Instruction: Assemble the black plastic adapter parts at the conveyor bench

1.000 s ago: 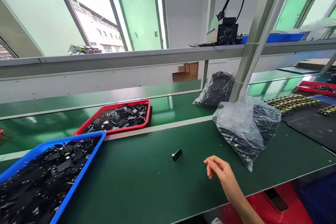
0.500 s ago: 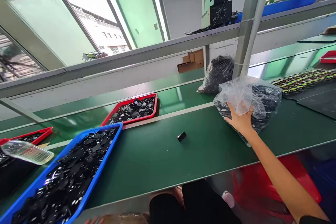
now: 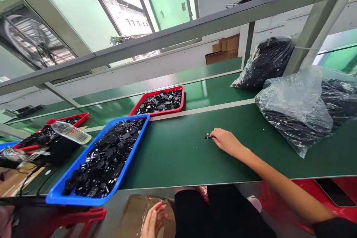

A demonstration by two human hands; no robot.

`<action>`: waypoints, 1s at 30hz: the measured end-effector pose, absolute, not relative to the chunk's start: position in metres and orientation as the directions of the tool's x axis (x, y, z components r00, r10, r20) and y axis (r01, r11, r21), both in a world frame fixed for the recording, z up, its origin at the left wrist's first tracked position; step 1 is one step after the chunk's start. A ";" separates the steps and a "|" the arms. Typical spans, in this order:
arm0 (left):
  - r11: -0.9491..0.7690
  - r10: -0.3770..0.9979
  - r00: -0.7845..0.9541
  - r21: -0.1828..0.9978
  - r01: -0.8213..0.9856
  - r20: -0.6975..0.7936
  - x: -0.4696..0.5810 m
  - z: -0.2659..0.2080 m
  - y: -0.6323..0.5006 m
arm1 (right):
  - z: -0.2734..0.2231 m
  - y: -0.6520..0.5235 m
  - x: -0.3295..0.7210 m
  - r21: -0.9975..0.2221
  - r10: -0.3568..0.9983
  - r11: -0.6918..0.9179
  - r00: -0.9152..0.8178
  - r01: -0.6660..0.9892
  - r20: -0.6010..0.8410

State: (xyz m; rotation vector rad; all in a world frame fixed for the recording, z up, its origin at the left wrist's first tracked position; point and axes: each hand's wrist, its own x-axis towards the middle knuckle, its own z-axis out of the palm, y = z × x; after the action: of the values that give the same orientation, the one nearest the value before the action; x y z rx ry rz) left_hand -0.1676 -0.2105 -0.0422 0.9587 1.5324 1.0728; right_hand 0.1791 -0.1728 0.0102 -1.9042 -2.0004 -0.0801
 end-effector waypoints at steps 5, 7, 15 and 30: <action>0.017 0.953 0.300 0.998 0.068 -0.037 -0.080 0.021 -0.211 | 0.031 -0.225 0.138 -0.159 0.689 0.408 -0.189 0.899 0.699; -0.005 0.913 0.408 0.999 0.053 -0.017 -0.058 0.043 -0.204 | 0.035 -0.241 0.126 -0.127 0.622 0.459 -0.216 0.880 0.753; -0.077 0.861 0.503 0.997 -0.014 0.073 -0.038 0.043 -0.200 | 0.021 -0.258 0.122 -0.459 0.655 0.463 0.056 0.758 0.753; 0.039 0.847 0.530 0.991 -0.132 0.037 -0.036 0.031 -0.196 | 0.008 -0.251 0.125 -0.925 0.936 0.282 0.139 0.255 0.323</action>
State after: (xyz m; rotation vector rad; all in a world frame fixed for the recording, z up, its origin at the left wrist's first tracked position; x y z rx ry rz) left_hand -0.0358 -0.1963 0.0307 1.3229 0.6966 0.8517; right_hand 0.1253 -0.2509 0.0077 -1.2156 -1.3700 0.7285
